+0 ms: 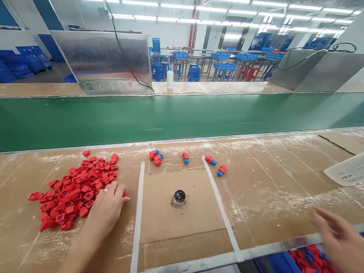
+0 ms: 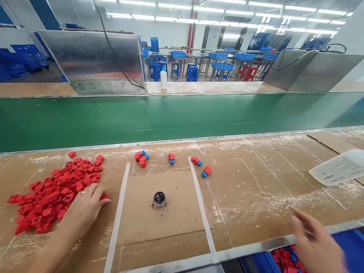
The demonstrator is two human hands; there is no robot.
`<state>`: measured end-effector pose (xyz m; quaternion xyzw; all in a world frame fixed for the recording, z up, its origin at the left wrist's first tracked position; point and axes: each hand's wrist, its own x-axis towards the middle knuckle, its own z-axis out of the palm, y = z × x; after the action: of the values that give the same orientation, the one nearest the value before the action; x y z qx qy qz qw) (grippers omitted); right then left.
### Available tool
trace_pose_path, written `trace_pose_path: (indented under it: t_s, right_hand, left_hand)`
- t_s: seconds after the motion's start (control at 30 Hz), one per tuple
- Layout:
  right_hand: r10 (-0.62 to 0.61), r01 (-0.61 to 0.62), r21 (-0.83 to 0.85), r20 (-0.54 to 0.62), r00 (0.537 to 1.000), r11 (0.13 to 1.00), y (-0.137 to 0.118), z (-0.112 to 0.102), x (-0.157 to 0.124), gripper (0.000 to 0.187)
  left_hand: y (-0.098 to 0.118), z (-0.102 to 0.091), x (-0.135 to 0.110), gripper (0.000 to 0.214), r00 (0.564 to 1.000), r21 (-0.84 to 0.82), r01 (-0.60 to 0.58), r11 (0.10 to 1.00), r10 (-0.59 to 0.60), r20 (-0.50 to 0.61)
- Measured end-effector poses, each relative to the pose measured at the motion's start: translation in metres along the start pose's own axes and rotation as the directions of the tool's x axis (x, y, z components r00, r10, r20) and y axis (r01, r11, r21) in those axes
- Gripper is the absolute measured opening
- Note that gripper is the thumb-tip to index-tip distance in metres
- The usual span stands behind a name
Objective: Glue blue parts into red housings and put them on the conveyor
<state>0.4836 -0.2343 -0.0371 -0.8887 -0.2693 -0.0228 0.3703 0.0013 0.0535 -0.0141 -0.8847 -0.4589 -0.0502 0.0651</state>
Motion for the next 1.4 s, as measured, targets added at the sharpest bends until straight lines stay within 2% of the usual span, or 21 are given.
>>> trace_pose_path:
  t_s: [0.03,0.07,0.1,0.2,0.27,0.33,0.43,0.57,0.63,0.7,0.77,0.8,0.87,0.9,0.97,1.03,1.1,1.17,1.27,1.33,1.4]
  right_hand:
    - [-0.041,0.037,0.039,0.104,0.994,0.999,-0.02,0.021,0.009,0.041]
    - [-0.117,0.106,0.059,0.218,0.969,0.993,-0.041,0.044,0.018,0.05]
    - [-0.185,0.185,0.025,0.275,0.944,0.982,-0.063,0.068,0.027,0.054]
    - [-0.255,0.276,-0.023,0.316,0.914,0.961,-0.112,0.128,0.045,0.05]
    - [-0.279,0.313,-0.055,0.327,0.903,0.948,-0.127,0.151,0.048,0.049]
    - [-0.302,0.347,-0.078,0.338,0.891,0.935,-0.131,0.159,0.045,0.048]
    - [-0.338,0.385,-0.057,0.37,0.865,0.921,-0.129,0.158,0.04,0.044]
    - [-0.374,0.404,0.03,0.443,0.815,0.914,-0.127,0.153,0.037,0.041]
    - [-0.387,0.411,0.051,0.457,0.801,0.91,-0.125,0.15,0.034,0.044]
    - [-0.393,0.411,0.061,0.444,0.805,0.91,-0.122,0.146,0.03,0.049]
    - [-0.39,0.397,0.075,0.419,0.82,0.915,-0.117,0.141,0.024,0.053]
    - [-0.378,0.374,0.094,0.41,0.83,0.923,-0.115,0.137,0.02,0.054]
    - [-0.329,0.282,0.169,0.435,0.838,0.944,-0.116,0.127,0.012,0.052]
    - [-0.3,0.218,0.221,0.471,0.83,0.951,-0.119,0.121,0.007,0.051]
    - [-0.269,0.093,0.321,0.564,0.781,0.943,-0.128,0.107,-0.004,0.051]
    - [-0.294,0.03,0.389,0.641,0.709,0.921,-0.139,0.095,-0.015,0.054]
    - [-0.341,0.023,0.432,0.677,0.652,0.901,-0.149,0.086,-0.026,0.056]
    - [-0.412,0.079,0.466,0.675,0.612,0.881,-0.157,0.081,-0.035,0.055]
    - [-0.56,0.318,0.468,0.597,0.574,0.825,-0.169,0.078,-0.045,0.042]
    - [-0.671,0.5,0.448,0.524,0.525,0.741,-0.179,0.078,-0.053,0.028]
    - [-0.758,0.621,0.44,0.449,0.474,0.649,-0.187,0.079,-0.061,0.018]
  left_hand:
    - [0.01,0.003,-0.006,0.015,1.0,-0.066,0.018,0.998,-0.017,0.01]
    - [0.019,0.006,-0.012,0.017,0.999,-0.134,0.049,0.99,-0.047,0.014]
    - [0.027,0.01,-0.018,0.018,0.996,-0.196,0.087,0.977,-0.087,0.01]
    - [0.042,0.021,-0.034,0.017,0.977,-0.323,0.181,0.929,-0.208,-0.05]
    - [0.048,0.024,-0.044,0.016,0.969,-0.363,0.197,0.911,-0.238,-0.072]
    - [0.053,0.022,-0.055,0.015,0.975,-0.383,0.176,0.907,-0.215,-0.062]
    - [0.064,0.007,-0.065,0.019,0.985,-0.394,0.167,0.904,-0.171,0.024]
    - [0.074,-0.018,-0.056,0.026,0.96,-0.378,0.235,0.895,-0.154,0.232]
    - [0.075,-0.027,-0.049,0.031,0.964,-0.44,0.213,0.872,-0.114,0.241]
    - [0.076,-0.032,-0.045,0.035,0.98,-0.589,0.16,0.792,-0.057,0.189]
    - [0.081,-0.031,-0.044,0.033,0.99,-0.777,0.135,0.615,-0.056,0.128]
    - [0.085,-0.029,-0.044,0.03,0.99,-0.867,0.142,0.478,-0.085,0.115]
    - [0.097,-0.022,-0.044,0.021,0.973,-0.978,0.168,0.123,-0.178,0.145]
    - [0.104,-0.017,-0.044,0.018,0.96,-0.983,0.17,-0.066,-0.214,0.181]
    - [0.119,-0.009,-0.044,0.021,0.936,-0.916,0.156,-0.37,-0.24,0.256]
    - [0.133,-0.003,-0.044,0.025,0.923,-0.833,0.176,-0.525,-0.206,0.325]
    - [0.145,0.0,-0.044,0.028,0.919,-0.778,0.233,-0.583,-0.128,0.372]
    - [0.152,0.002,-0.046,0.033,0.921,-0.766,0.261,-0.587,-0.085,0.379]
    - [0.155,0.003,-0.05,0.039,0.925,-0.826,0.203,-0.526,-0.173,0.338]
    - [0.155,0.004,-0.053,0.036,0.924,-0.867,0.158,-0.472,-0.238,0.298]
    - [0.154,0.005,-0.056,0.031,0.923,-0.879,0.142,-0.454,-0.261,0.284]
